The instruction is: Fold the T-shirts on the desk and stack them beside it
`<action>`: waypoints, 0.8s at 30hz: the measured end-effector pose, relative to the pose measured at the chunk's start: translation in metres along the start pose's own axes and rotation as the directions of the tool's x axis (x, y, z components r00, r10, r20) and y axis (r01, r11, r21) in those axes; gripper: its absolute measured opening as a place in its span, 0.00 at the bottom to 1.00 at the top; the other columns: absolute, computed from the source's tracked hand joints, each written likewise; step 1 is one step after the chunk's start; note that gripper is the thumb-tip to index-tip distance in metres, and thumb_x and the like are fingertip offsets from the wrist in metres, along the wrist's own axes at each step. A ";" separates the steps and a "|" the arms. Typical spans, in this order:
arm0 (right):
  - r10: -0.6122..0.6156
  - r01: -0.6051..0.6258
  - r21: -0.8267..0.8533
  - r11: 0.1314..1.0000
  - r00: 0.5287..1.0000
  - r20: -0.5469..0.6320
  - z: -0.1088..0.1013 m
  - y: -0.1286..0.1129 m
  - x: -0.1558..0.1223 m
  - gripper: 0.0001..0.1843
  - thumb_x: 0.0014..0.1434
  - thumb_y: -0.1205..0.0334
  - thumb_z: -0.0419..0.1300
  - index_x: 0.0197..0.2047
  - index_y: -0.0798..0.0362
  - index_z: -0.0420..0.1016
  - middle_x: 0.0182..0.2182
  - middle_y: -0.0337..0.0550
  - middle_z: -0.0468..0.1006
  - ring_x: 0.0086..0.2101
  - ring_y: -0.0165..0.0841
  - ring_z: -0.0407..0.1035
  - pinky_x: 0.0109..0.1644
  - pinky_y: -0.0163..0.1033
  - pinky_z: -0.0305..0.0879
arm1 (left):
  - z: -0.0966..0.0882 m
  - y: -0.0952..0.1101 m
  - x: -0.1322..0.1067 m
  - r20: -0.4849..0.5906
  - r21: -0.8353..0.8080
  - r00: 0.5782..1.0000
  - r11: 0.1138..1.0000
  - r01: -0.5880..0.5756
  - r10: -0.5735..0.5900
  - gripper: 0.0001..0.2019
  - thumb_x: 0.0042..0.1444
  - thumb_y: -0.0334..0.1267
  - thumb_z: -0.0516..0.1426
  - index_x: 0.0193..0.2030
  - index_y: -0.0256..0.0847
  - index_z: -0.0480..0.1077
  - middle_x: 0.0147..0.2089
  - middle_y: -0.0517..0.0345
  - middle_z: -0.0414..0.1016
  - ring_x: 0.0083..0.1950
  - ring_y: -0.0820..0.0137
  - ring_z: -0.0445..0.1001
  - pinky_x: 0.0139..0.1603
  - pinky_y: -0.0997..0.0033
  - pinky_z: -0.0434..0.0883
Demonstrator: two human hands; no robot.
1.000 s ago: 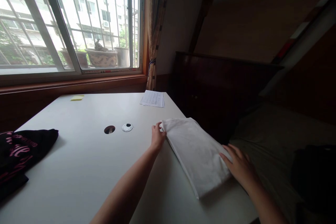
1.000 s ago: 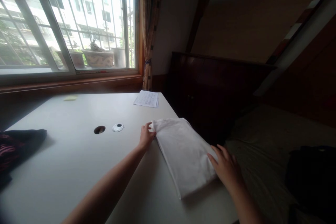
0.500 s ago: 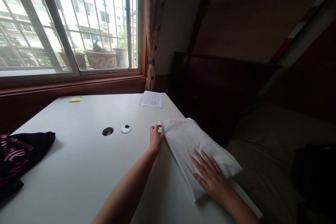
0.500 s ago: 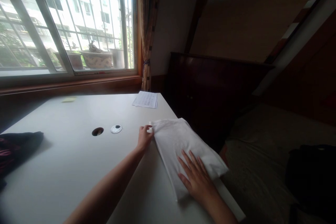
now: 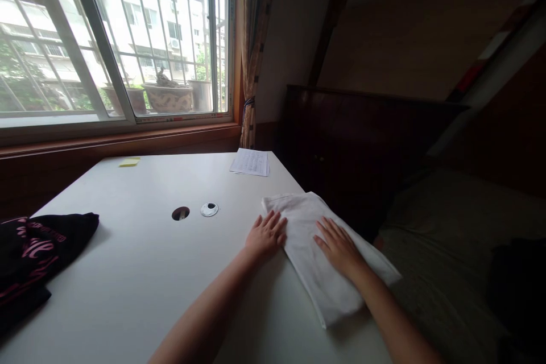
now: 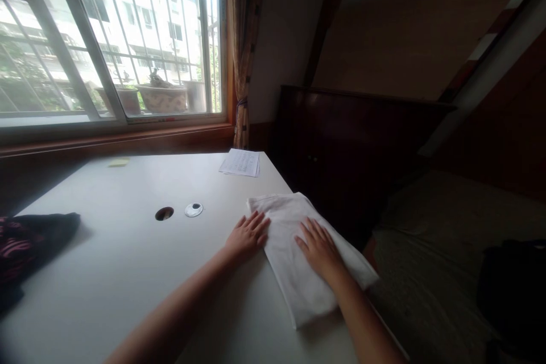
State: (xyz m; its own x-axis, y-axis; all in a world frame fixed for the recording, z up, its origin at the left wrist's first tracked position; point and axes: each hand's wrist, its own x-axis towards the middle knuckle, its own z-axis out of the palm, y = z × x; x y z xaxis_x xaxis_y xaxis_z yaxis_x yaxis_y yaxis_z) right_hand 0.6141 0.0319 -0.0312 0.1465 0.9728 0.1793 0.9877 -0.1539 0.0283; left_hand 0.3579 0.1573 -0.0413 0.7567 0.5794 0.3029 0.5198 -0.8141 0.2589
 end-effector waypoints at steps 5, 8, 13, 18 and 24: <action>0.183 -0.182 -0.018 0.983 0.976 0.118 0.004 -0.002 0.061 0.36 0.71 0.42 0.40 0.74 0.52 0.53 0.75 0.47 0.46 0.72 0.44 0.42 0.73 0.54 0.42 | -0.004 0.000 -0.009 0.038 0.043 0.998 0.998 0.043 -0.045 0.30 0.72 0.55 0.40 0.76 0.46 0.47 0.78 0.54 0.45 0.78 0.61 0.43 0.75 0.44 0.48; 0.186 -0.187 -0.005 0.982 0.974 0.129 0.007 -0.016 0.088 0.38 0.71 0.40 0.37 0.74 0.52 0.53 0.75 0.48 0.46 0.72 0.48 0.41 0.72 0.59 0.42 | -0.007 0.002 -0.014 0.021 0.052 0.996 0.995 0.081 -0.082 0.32 0.72 0.58 0.39 0.76 0.44 0.48 0.78 0.53 0.46 0.78 0.60 0.44 0.75 0.45 0.48; 0.116 -0.120 0.027 0.992 0.987 0.114 0.015 -0.061 0.117 0.38 0.71 0.40 0.35 0.76 0.51 0.48 0.75 0.45 0.46 0.72 0.45 0.41 0.72 0.60 0.39 | -0.009 0.003 -0.021 -0.022 0.045 0.990 0.989 0.141 -0.141 0.33 0.71 0.58 0.37 0.76 0.43 0.51 0.77 0.53 0.48 0.77 0.56 0.47 0.75 0.44 0.48; -0.029 0.025 0.049 0.998 0.995 0.090 0.018 -0.105 0.120 0.36 0.70 0.40 0.39 0.76 0.45 0.48 0.75 0.37 0.46 0.72 0.40 0.37 0.73 0.55 0.38 | -0.015 -0.011 -0.031 0.005 0.053 0.975 0.974 0.222 -0.222 0.32 0.72 0.55 0.37 0.75 0.39 0.53 0.76 0.49 0.51 0.77 0.57 0.46 0.75 0.44 0.45; -0.156 0.153 0.051 0.987 0.986 0.062 0.014 -0.123 0.095 0.35 0.71 0.44 0.41 0.76 0.45 0.43 0.75 0.36 0.44 0.73 0.40 0.35 0.73 0.57 0.40 | -0.040 -0.061 -0.065 0.055 0.131 0.954 0.949 0.286 -0.295 0.32 0.71 0.54 0.39 0.76 0.39 0.50 0.78 0.50 0.45 0.78 0.59 0.41 0.76 0.45 0.42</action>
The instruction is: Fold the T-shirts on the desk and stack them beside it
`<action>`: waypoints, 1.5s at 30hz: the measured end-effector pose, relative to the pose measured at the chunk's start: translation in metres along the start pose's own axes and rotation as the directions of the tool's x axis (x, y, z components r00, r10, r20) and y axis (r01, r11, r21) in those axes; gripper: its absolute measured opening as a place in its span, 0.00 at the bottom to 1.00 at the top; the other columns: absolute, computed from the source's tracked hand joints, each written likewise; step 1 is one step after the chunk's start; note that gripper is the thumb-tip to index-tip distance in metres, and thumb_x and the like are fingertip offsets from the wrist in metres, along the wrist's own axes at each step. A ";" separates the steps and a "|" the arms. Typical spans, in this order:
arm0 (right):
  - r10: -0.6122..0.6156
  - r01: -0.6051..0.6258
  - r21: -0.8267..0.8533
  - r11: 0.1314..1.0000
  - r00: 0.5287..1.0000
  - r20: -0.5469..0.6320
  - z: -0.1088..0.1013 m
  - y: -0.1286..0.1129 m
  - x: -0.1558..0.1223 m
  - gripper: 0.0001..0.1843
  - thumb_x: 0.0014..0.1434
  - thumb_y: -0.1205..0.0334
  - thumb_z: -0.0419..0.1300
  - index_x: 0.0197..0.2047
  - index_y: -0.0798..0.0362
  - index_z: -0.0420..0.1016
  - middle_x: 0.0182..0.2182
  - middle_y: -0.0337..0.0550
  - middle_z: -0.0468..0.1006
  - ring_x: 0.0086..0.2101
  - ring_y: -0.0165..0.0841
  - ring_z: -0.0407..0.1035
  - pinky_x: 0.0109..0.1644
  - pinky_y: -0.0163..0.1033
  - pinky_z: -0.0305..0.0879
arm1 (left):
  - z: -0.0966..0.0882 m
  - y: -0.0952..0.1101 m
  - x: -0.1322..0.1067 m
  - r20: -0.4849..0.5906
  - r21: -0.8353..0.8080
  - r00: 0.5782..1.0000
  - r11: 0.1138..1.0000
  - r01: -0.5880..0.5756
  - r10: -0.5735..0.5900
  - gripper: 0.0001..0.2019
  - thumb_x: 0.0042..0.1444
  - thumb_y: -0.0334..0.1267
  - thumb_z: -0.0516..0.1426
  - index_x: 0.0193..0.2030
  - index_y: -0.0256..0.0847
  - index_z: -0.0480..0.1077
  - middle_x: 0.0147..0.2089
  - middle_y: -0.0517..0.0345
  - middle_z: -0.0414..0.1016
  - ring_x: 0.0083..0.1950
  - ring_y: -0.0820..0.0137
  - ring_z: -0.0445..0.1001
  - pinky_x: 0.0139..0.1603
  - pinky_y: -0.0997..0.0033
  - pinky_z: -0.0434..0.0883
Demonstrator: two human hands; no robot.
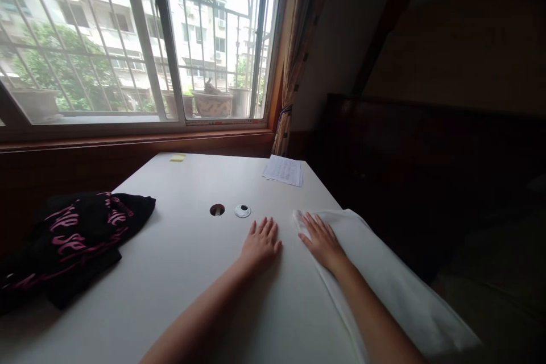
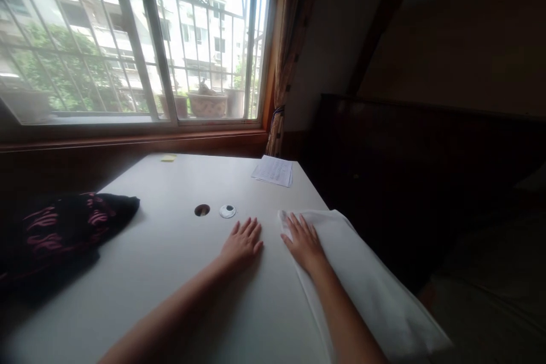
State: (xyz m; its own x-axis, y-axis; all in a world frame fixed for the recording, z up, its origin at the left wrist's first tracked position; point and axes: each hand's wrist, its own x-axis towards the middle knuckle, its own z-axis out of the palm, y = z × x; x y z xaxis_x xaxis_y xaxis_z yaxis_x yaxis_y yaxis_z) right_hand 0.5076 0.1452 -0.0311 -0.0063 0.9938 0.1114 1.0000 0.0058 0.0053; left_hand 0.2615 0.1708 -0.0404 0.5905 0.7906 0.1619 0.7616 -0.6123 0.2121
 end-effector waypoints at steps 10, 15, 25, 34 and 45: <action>-0.052 0.052 0.009 0.999 0.996 -0.073 0.007 -0.009 -0.056 0.35 0.71 0.43 0.38 0.74 0.51 0.53 0.74 0.43 0.50 0.72 0.40 0.44 0.73 0.56 0.46 | -0.047 -0.115 -0.079 0.047 0.102 0.980 0.977 0.187 -0.192 0.32 0.71 0.55 0.41 0.76 0.42 0.50 0.78 0.52 0.42 0.78 0.58 0.39 0.76 0.45 0.41; -0.095 0.098 0.011 0.995 0.982 -0.163 0.012 -0.017 -0.099 0.36 0.70 0.42 0.42 0.73 0.54 0.56 0.73 0.48 0.52 0.71 0.44 0.48 0.72 0.58 0.49 | -0.065 -0.148 -0.123 0.047 0.132 0.965 0.959 0.250 -0.258 0.31 0.71 0.54 0.40 0.76 0.42 0.49 0.78 0.53 0.42 0.78 0.59 0.39 0.75 0.45 0.41; -0.097 0.104 0.017 0.994 0.966 -0.241 0.017 -0.042 -0.151 0.36 0.68 0.39 0.46 0.69 0.52 0.65 0.70 0.48 0.59 0.69 0.50 0.52 0.70 0.61 0.52 | -0.076 -0.185 -0.190 0.034 0.198 0.928 0.913 0.357 -0.370 0.31 0.71 0.53 0.41 0.76 0.42 0.49 0.78 0.53 0.40 0.78 0.58 0.40 0.75 0.46 0.42; -0.160 0.160 0.148 0.976 0.987 -0.017 0.008 -0.106 -0.144 0.40 0.69 0.38 0.42 0.75 0.52 0.50 0.73 0.46 0.47 0.71 0.45 0.44 0.74 0.57 0.45 | -0.080 -0.177 -0.216 0.001 0.189 0.921 0.904 0.383 -0.390 0.31 0.71 0.53 0.41 0.76 0.40 0.50 0.78 0.53 0.42 0.78 0.58 0.40 0.74 0.45 0.43; -0.308 0.283 0.242 0.928 0.948 0.074 -0.009 -0.193 -0.073 0.40 0.70 0.39 0.40 0.76 0.55 0.46 0.74 0.47 0.41 0.73 0.42 0.36 0.75 0.55 0.33 | -0.084 -0.177 -0.214 -0.021 0.155 0.919 0.907 0.392 -0.394 0.29 0.70 0.51 0.44 0.75 0.43 0.53 0.77 0.53 0.47 0.78 0.59 0.44 0.74 0.47 0.45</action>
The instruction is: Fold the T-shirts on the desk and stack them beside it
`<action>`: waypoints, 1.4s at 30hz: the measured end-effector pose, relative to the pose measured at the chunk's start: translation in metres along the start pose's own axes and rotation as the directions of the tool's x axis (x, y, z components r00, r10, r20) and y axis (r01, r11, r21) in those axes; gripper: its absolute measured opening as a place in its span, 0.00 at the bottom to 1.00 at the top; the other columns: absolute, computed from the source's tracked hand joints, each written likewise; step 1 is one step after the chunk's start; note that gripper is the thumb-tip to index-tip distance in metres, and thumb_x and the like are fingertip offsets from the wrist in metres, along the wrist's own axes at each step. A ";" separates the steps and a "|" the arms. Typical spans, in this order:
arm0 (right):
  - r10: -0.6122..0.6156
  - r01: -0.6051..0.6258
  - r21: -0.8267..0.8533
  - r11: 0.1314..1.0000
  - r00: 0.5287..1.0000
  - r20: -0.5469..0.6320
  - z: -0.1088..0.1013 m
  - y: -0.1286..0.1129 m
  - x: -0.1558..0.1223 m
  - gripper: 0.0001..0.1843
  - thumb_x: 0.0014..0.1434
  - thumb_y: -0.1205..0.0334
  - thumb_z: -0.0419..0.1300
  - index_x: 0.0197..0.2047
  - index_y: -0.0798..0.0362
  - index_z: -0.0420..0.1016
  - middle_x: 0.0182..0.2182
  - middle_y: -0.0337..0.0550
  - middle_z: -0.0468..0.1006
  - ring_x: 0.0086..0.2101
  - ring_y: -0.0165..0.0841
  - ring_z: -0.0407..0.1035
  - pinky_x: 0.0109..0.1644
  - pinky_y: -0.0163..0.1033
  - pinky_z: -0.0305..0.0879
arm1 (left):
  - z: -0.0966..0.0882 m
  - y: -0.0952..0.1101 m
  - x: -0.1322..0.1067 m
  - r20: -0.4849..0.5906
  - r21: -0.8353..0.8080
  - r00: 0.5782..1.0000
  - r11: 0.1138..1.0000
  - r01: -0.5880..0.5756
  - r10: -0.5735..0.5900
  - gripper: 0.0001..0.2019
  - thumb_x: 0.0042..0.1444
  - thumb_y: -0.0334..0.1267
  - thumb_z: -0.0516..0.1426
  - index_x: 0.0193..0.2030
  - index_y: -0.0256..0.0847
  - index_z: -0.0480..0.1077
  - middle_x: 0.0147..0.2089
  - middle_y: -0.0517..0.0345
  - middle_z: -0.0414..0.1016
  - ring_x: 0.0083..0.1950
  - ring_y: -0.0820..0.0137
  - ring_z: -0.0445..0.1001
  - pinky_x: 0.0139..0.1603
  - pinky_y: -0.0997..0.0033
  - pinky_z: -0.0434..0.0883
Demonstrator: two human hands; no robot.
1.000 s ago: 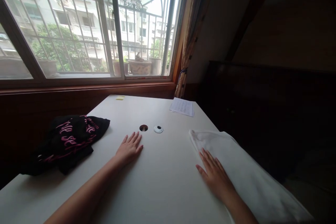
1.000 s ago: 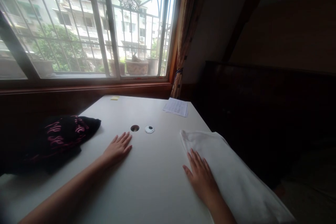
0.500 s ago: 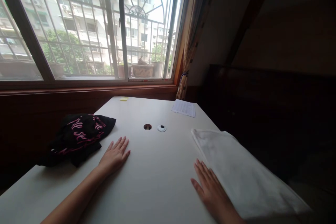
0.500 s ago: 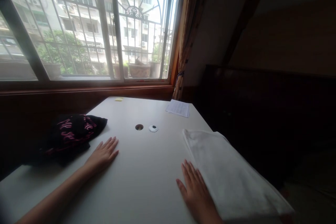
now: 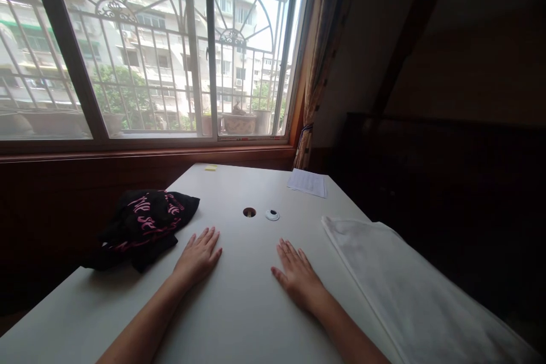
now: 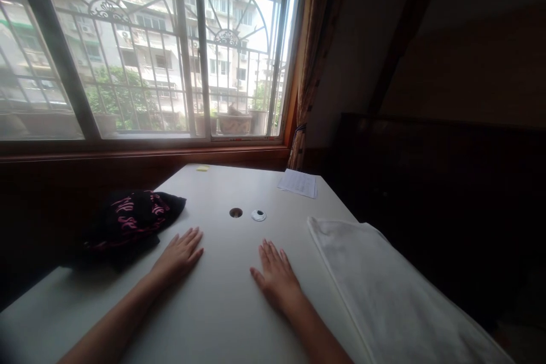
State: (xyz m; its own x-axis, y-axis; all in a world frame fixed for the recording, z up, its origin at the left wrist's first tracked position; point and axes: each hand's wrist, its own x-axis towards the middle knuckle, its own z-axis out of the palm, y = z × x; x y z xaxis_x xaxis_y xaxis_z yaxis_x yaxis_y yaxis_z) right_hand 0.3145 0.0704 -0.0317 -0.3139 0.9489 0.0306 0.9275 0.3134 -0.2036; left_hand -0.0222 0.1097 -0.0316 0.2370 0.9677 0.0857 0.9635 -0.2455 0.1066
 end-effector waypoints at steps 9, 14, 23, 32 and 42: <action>-0.048 0.051 0.079 0.996 0.998 -0.045 -0.002 -0.003 0.014 0.36 0.71 0.45 0.43 0.74 0.57 0.54 0.73 0.49 0.50 0.72 0.41 0.44 0.75 0.53 0.39 | 0.000 -0.006 0.008 -0.027 -0.031 0.999 0.999 -0.034 0.033 0.28 0.70 0.49 0.44 0.73 0.42 0.57 0.76 0.52 0.51 0.77 0.58 0.48 0.74 0.48 0.47; -0.067 0.077 0.112 0.991 0.994 -0.086 -0.006 0.000 0.016 0.31 0.71 0.52 0.44 0.70 0.57 0.62 0.70 0.48 0.59 0.70 0.39 0.50 0.74 0.50 0.44 | 0.000 -0.009 0.010 -0.036 -0.033 0.999 0.999 -0.040 0.039 0.28 0.70 0.49 0.45 0.72 0.42 0.59 0.76 0.52 0.52 0.76 0.58 0.49 0.74 0.49 0.48; -0.058 0.076 0.144 0.987 0.990 -0.127 -0.005 0.002 0.017 0.29 0.68 0.56 0.47 0.68 0.57 0.67 0.68 0.48 0.63 0.69 0.38 0.54 0.74 0.49 0.47 | 0.000 -0.010 0.009 -0.034 -0.042 0.999 0.998 -0.041 0.040 0.27 0.70 0.49 0.46 0.72 0.44 0.59 0.76 0.53 0.53 0.76 0.59 0.49 0.75 0.51 0.48; -0.076 0.101 0.163 0.981 0.985 -0.153 -0.007 0.003 0.018 0.28 0.67 0.59 0.49 0.66 0.57 0.69 0.67 0.49 0.65 0.68 0.38 0.56 0.73 0.49 0.49 | -0.001 -0.010 0.010 -0.019 -0.032 0.999 0.999 -0.043 0.043 0.28 0.70 0.49 0.45 0.73 0.42 0.58 0.76 0.53 0.51 0.77 0.59 0.48 0.75 0.49 0.48; -0.074 0.117 0.215 0.970 0.977 -0.198 -0.004 0.005 0.020 0.26 0.66 0.61 0.51 0.64 0.58 0.72 0.65 0.50 0.68 0.66 0.39 0.59 0.73 0.49 0.51 | 0.013 -0.025 0.012 -0.174 -0.111 0.978 0.985 -0.135 0.115 0.23 0.67 0.44 0.51 0.67 0.42 0.67 0.71 0.48 0.64 0.72 0.55 0.60 0.72 0.46 0.55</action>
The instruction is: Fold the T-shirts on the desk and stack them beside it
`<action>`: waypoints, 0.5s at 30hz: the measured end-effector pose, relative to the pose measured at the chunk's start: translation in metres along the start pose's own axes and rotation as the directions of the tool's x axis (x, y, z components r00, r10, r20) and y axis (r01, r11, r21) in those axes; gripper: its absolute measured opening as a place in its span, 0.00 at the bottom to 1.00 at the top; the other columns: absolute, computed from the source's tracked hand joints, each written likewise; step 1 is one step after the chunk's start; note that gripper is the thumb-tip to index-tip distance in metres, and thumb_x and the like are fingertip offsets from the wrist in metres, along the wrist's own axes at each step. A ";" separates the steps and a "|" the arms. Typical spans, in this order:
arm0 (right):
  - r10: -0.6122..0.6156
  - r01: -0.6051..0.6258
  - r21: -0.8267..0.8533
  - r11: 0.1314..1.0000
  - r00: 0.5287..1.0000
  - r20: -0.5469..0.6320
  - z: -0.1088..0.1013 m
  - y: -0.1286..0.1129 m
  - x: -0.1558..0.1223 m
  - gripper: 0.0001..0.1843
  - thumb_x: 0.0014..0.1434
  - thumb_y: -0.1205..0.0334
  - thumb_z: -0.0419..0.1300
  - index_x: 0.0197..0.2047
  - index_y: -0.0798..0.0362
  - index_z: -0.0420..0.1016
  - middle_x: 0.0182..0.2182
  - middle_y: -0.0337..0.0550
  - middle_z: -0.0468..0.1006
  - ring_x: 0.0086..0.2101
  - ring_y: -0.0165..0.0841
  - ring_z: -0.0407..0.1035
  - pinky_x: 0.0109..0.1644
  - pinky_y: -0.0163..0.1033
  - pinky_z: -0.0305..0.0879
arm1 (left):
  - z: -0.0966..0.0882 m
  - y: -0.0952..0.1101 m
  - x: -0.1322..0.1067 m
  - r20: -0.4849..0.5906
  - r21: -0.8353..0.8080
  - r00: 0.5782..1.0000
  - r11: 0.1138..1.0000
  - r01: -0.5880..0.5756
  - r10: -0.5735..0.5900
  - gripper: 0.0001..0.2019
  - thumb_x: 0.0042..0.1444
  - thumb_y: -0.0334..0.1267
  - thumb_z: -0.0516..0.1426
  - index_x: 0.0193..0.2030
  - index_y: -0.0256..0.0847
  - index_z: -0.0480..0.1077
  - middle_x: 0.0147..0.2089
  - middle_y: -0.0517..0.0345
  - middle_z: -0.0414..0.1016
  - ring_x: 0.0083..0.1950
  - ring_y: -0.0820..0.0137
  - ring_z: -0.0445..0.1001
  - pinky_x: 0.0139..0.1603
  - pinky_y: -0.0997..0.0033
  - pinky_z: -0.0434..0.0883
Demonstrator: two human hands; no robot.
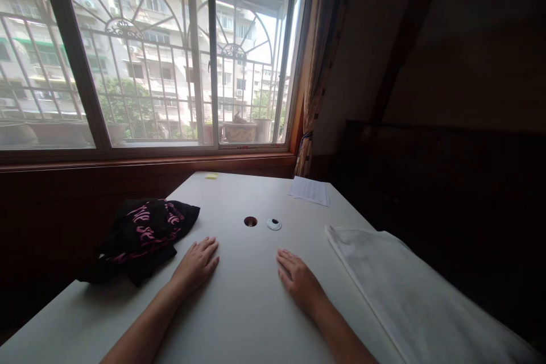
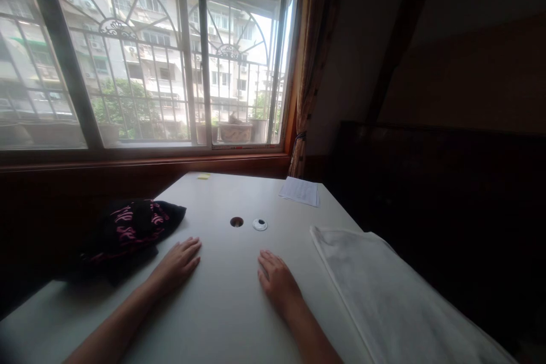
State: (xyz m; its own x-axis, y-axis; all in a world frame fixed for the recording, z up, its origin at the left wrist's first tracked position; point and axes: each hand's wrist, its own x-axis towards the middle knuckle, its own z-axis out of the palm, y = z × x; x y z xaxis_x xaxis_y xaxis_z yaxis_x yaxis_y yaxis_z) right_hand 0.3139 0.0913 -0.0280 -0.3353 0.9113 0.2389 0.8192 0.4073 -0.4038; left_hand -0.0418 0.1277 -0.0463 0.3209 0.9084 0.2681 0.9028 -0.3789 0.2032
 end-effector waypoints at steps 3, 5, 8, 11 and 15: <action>-0.007 0.008 0.038 0.999 1.000 -0.028 0.001 0.002 0.001 0.25 0.65 0.61 0.52 0.63 0.58 0.73 0.64 0.51 0.70 0.66 0.39 0.61 0.72 0.49 0.52 | -0.007 -0.011 -0.003 -0.119 -0.010 0.993 1.000 -0.027 0.025 0.22 0.65 0.41 0.53 0.64 0.42 0.70 0.66 0.47 0.70 0.68 0.55 0.66 0.70 0.51 0.62; -0.013 0.016 0.058 0.998 0.999 -0.044 0.001 0.004 0.001 0.24 0.65 0.61 0.53 0.62 0.58 0.74 0.64 0.51 0.71 0.65 0.40 0.61 0.72 0.49 0.53 | -0.021 -0.020 -0.006 -0.223 0.029 0.975 1.000 0.000 0.007 0.22 0.63 0.37 0.54 0.63 0.42 0.70 0.64 0.49 0.72 0.67 0.56 0.66 0.68 0.53 0.64; -0.020 0.025 0.076 0.997 0.998 -0.062 0.002 0.006 0.001 0.24 0.65 0.61 0.53 0.61 0.57 0.75 0.63 0.50 0.72 0.65 0.39 0.62 0.72 0.48 0.53 | -0.052 -0.034 -0.016 -0.435 0.125 0.898 0.982 0.139 -0.071 0.22 0.62 0.32 0.54 0.62 0.44 0.70 0.62 0.49 0.71 0.68 0.54 0.63 0.69 0.49 0.61; -0.009 0.015 0.081 0.997 0.997 -0.072 0.004 0.009 0.002 0.24 0.65 0.61 0.53 0.61 0.57 0.75 0.63 0.51 0.72 0.64 0.39 0.63 0.72 0.49 0.55 | -0.077 -0.048 -0.031 -0.605 0.204 0.764 0.883 0.422 -0.225 0.23 0.63 0.34 0.55 0.65 0.42 0.66 0.66 0.45 0.64 0.70 0.48 0.56 0.68 0.42 0.57; -0.010 0.014 0.060 0.998 0.998 -0.067 0.004 0.010 0.001 0.24 0.66 0.60 0.52 0.61 0.59 0.74 0.63 0.52 0.72 0.64 0.39 0.63 0.72 0.49 0.55 | -0.088 -0.072 -0.048 -0.590 0.224 0.649 0.675 0.703 -0.479 0.25 0.64 0.45 0.57 0.64 0.38 0.65 0.61 0.39 0.64 0.59 0.45 0.65 0.51 0.50 0.69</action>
State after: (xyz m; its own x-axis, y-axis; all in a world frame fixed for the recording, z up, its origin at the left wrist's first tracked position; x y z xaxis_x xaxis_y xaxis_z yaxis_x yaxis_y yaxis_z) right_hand 0.3200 0.0961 -0.0353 -0.3115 0.9012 0.3015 0.7848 0.4228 -0.4530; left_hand -0.1477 0.0961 0.0085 -0.3933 0.6671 0.6327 0.8994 0.4219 0.1142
